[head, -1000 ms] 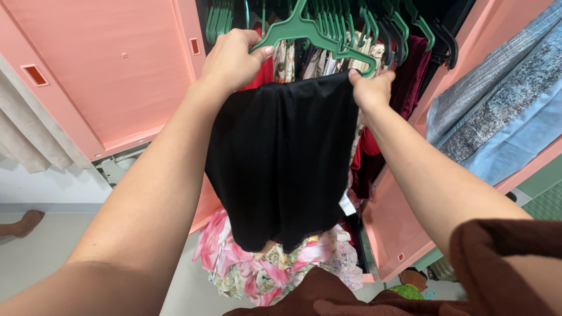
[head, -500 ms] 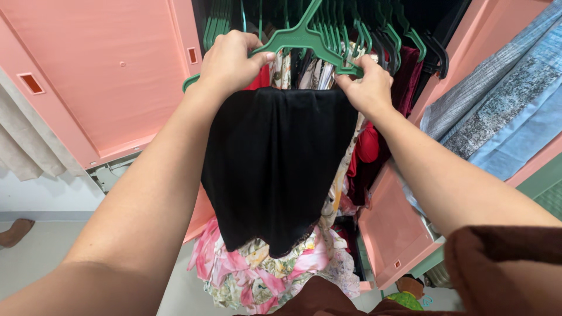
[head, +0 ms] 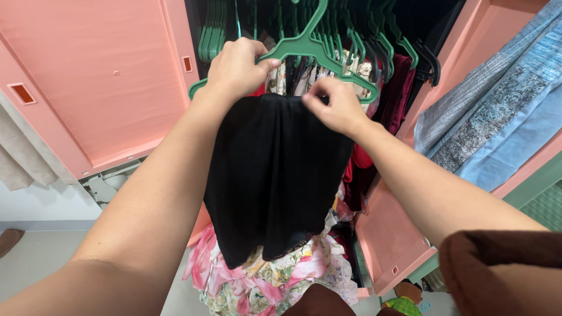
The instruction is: The person picks up several items of clothing from a pile, hangs them onto plastic hangers by hand, and places them back inside a wardrobe.
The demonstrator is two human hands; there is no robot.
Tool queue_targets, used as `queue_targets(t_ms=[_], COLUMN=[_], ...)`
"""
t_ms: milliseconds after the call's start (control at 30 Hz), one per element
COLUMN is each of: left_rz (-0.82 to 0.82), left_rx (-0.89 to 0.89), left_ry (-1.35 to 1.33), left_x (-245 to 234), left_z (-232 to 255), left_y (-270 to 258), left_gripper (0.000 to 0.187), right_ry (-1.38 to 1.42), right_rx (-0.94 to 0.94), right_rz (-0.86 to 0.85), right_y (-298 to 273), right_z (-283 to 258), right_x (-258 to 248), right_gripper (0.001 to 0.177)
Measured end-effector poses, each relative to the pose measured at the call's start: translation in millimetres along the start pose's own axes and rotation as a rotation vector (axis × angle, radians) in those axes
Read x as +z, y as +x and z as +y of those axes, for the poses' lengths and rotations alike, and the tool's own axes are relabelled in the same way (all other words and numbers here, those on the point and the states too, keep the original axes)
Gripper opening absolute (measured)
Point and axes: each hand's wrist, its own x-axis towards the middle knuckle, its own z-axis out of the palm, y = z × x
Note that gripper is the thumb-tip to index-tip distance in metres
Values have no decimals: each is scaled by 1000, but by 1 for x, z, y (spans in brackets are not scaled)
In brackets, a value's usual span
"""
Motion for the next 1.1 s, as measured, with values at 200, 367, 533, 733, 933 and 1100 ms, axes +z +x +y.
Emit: queue_targets(t_ms=[200,367,533,733,933,1100], left_rz=[-99,54,296,449,466,513], left_rx=[-17,148,270,364,323,292], left_ry=[2,-97,-59,43,112,136], left_x=[2,6,16,40,40,39], left_z=[0,-15,-41,-50,-58,-64], left_y=[-3,-4,-22,-42,-37,-38], left_gripper=[36,34,31,29,22,22], right_ry=[-6,42,-87,-77,-21,103], right_rx=[128,283,256,237,267,376], right_rz=[-418,-383,-260,-228,-248,-232], right_y=[6,7,7,19,15,9], right_z=[11,22,30,37,40,42], right_x=[-8,-2,-7,-11,-14,-18], right_gripper=[34,27,24,25,22,20])
